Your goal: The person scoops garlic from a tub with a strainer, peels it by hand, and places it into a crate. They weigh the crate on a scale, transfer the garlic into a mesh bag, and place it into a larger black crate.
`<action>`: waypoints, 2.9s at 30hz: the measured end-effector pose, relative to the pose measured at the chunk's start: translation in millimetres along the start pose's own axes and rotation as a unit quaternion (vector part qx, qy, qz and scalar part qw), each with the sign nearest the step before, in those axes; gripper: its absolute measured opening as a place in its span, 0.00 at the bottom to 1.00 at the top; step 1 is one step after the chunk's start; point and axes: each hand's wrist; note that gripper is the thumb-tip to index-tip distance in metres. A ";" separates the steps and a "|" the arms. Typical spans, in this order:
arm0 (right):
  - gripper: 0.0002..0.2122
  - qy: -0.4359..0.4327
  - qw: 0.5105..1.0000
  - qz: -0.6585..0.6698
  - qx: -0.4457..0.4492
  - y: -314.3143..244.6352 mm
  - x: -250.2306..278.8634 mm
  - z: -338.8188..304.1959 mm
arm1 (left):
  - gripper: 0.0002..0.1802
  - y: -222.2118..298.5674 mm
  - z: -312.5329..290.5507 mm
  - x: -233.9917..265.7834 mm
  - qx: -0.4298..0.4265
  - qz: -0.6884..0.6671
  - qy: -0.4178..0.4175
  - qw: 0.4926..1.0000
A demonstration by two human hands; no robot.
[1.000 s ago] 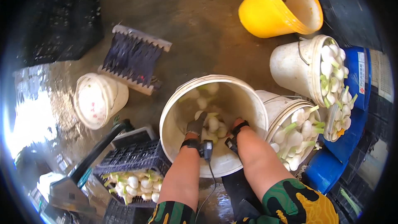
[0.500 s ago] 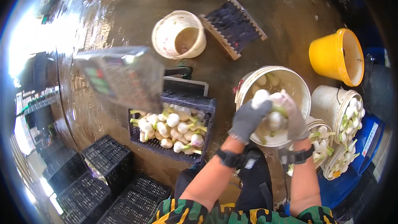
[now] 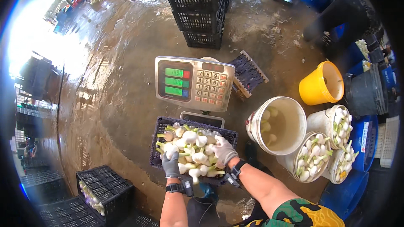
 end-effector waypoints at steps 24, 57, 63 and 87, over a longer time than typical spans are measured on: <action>0.11 -0.106 0.992 -0.062 0.034 -110.2 -60.0 -226.8 | 0.23 40.6 -145.7 104.5 0.065 -0.051 -0.260 0.962; 0.36 -0.041 0.921 -0.387 -0.032 3.5 -88.4 4.2 | 0.15 -115.5 -101.9 40.1 0.130 -0.010 -0.139 0.982; 0.27 -0.081 0.971 -0.226 -0.002 -28.2 -63.6 -17.5 | 0.13 -109.0 -69.8 79.4 0.191 0.023 -0.168 0.967; 0.23 0.213 0.922 -0.303 -0.118 13.7 -14.5 -103.6 | 0.13 -87.3 75.9 166.3 0.069 0.005 -0.161 0.985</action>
Point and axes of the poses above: each hand's wrist, its own z-axis towards the middle knuckle, its own x-axis out of the back of the hand, y = z × x, and after that the axes turned 7 degrees about z, right-handed
